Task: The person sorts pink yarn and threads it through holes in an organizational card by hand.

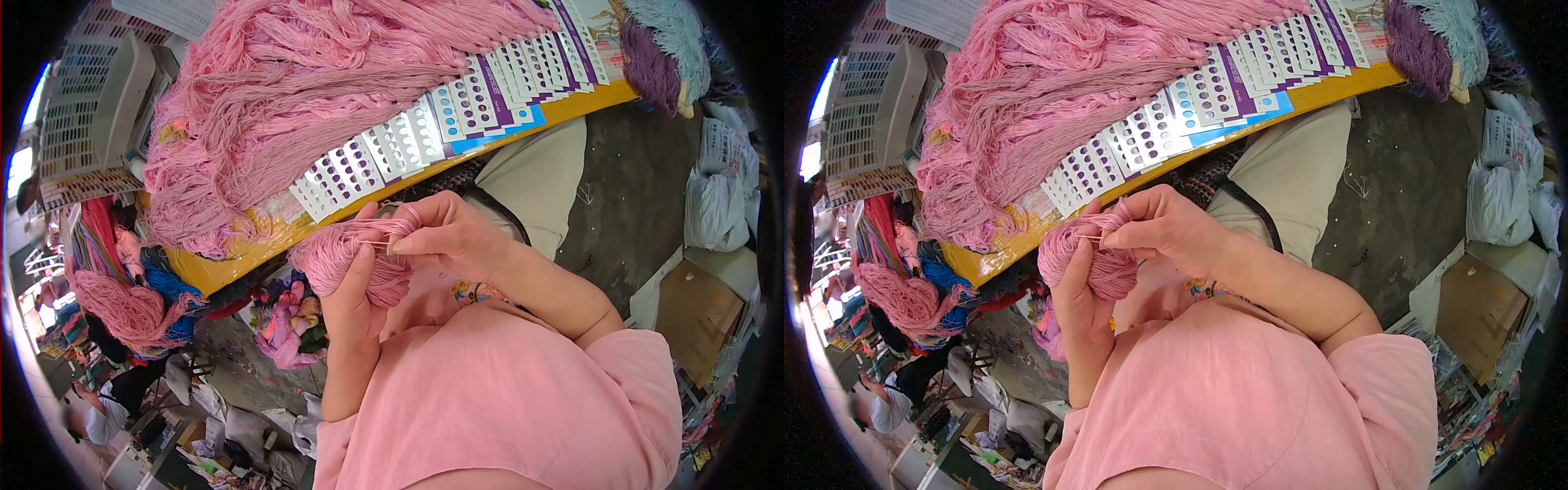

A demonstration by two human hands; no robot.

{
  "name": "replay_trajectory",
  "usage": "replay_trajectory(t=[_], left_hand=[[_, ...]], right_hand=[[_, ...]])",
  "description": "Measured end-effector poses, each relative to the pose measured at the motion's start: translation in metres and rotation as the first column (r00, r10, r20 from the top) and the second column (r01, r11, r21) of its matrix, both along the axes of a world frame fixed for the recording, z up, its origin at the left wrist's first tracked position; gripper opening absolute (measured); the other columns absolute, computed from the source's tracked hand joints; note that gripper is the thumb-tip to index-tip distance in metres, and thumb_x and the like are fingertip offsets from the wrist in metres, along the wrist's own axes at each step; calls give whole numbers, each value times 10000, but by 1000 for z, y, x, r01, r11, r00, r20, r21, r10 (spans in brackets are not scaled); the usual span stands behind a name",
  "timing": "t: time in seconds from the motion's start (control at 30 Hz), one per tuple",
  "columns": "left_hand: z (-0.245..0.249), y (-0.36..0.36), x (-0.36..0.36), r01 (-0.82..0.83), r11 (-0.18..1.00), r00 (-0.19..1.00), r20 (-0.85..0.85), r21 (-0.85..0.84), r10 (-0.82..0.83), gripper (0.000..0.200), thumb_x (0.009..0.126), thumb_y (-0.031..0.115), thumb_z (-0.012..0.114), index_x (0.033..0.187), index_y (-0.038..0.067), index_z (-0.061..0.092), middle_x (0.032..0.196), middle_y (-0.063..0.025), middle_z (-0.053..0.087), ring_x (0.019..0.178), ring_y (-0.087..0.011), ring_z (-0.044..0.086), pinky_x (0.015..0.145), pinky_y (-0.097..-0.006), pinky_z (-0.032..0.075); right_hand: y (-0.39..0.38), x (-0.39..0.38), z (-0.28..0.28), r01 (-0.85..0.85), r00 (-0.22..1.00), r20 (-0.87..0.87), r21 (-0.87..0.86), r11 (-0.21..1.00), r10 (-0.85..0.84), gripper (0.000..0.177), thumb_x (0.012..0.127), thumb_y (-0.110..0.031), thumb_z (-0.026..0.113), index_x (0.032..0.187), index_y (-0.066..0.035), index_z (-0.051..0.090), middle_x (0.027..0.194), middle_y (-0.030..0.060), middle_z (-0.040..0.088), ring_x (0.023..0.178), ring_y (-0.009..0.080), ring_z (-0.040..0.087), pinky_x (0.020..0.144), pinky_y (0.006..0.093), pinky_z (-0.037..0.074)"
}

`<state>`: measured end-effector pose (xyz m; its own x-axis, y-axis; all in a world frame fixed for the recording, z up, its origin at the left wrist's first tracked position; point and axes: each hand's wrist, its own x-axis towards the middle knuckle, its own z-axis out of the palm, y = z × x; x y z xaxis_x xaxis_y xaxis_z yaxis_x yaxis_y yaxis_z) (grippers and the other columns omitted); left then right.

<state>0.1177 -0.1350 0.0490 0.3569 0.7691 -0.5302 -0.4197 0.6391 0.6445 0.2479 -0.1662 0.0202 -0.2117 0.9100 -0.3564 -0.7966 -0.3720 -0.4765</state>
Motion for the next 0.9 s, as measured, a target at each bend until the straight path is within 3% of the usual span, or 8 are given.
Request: replay_trajectory(t=[0.17, 0.3, 0.4, 0.47, 0.57, 0.63, 0.73, 0.9], left_hand=[[-18, 4, -18, 177, 955, 864, 428, 239, -267, 175, 803, 189, 439, 810, 36, 525, 855, -109, 518, 652, -115, 482, 613, -206, 391], [10, 22, -6, 652, 718, 756, -266, 242, -598, 213, 800, 162, 420, 660, 8, 469, 585, -53, 483, 472, -81, 416, 416, -173, 328], [13, 40, -10, 751, 658, 642, -178, -45, -745, 157, 751, 90, 464, 632, -10, 483, 528, -58, 464, 438, -97, 426, 378, -197, 315], [19, 49, -11, 733, 675, 680, -90, 86, -728, 172, 748, 85, 461, 606, -11, 473, 504, -58, 455, 380, -108, 407, 339, -213, 293], [4, 75, -56, 268, 949, 963, -61, 165, -262, 172, 792, 98, 377, 698, -25, 452, 493, -48, 442, 349, -62, 378, 340, -166, 279], [-10, 100, -100, 0, 940, 644, 719, -342, 262, 180, 825, 101, 324, 699, 19, 424, 453, -16, 380, 329, -43, 337, 342, -146, 245], [-73, 133, -242, -252, 922, 688, 617, -293, 384, 228, 842, 90, 273, 630, 74, 357, 430, 19, 299, 310, -55, 278, 329, -163, 192], [-32, 128, -331, -676, 680, 609, 304, -285, 733, 148, 791, 38, 306, 651, 82, 314, 425, 29, 267, 310, -56, 258, 351, -183, 232]], right_hand=[[-13, 20, 3, -215, 943, -262, -11, 977, 204, 50, 719, -32, 489, 755, -12, 517, 568, 11, 442, 448, 61, 340, 422, 183, 283], [-17, 39, 12, -398, 869, -318, 7, 917, 379, 72, 730, -83, 513, 745, -13, 513, 601, 19, 485, 489, 56, 413, 440, 175, 319], [-13, 61, 48, -495, 405, 895, 46, 867, 184, 87, 696, -59, 524, 727, 20, 546, 618, 0, 514, 538, 50, 449, 464, 196, 353], [-16, 71, 58, -512, 499, 848, 123, 850, 178, 83, 692, -43, 541, 741, 24, 543, 605, 30, 516, 544, 81, 468, 478, 206, 360], [-16, 96, 71, -223, 858, 510, 476, 850, -61, 48, 731, -19, 497, 725, 16, 530, 740, 78, 517, 504, 117, 461, 418, 241, 354], [-14, 125, 77, 73, 983, 98, 579, 812, -158, 93, 776, -36, 415, 784, 16, 492, 868, 107, 487, 515, 114, 470, 432, 242, 383], [-20, 179, 78, 333, 885, -463, 563, 756, -46, 112, 788, -50, 351, 850, 17, 417, 827, 157, 462, 608, 150, 497, 598, 364, 458], [-35, 291, 78, 690, 720, -248, 354, 632, -647, 187, 800, -16, 283, 614, -43, 278, 589, 43, 301, 467, 125, 290, 852, 428, 340]])
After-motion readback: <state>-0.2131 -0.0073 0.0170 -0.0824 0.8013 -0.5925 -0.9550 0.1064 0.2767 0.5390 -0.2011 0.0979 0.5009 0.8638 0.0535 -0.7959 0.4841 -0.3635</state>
